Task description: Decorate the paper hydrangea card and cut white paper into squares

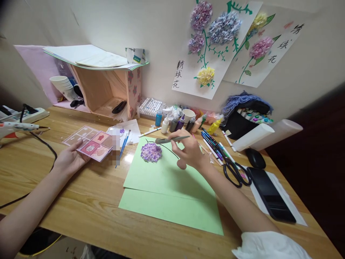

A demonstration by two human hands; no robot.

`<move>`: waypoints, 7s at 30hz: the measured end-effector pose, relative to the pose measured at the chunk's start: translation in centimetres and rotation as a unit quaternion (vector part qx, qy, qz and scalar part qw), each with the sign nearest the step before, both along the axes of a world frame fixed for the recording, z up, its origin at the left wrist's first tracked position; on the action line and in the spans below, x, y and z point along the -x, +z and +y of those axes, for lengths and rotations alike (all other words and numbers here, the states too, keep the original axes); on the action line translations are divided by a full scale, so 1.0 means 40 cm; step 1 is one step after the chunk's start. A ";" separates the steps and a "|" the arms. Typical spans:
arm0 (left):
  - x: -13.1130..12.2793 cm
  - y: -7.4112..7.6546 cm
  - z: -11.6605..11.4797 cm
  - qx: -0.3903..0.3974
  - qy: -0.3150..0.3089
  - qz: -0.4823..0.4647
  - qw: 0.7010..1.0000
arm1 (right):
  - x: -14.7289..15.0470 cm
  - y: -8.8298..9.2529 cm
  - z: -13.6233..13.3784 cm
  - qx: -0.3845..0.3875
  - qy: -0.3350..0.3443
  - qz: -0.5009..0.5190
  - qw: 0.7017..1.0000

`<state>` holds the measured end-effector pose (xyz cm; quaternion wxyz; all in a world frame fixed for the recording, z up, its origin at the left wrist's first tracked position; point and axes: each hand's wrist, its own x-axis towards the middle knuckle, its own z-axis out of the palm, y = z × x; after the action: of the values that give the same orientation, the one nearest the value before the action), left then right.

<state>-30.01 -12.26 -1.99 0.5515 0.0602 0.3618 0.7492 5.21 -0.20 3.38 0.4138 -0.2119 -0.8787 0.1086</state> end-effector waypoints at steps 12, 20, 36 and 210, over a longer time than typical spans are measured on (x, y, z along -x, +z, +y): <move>-0.004 0.002 0.003 0.007 0.005 0.001 1.000 | -0.037 -0.093 0.046 0.358 -0.109 0.191 0.907; -0.006 -0.002 0.004 0.013 0.016 -0.031 0.999 | -0.059 -0.115 0.043 0.412 -0.141 0.252 0.864; -0.010 0.005 0.004 0.039 0.016 0.001 0.999 | -0.083 -0.115 0.004 0.417 -0.177 0.243 0.858; -0.038 -0.009 -0.014 0.092 -0.128 0.043 0.987 | 0.053 -0.037 -0.028 0.287 0.002 0.074 0.955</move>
<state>-28.47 -12.84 -2.34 0.6296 0.0872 0.4420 0.6329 3.10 -1.32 1.89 0.3994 -0.3116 -0.7777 0.3723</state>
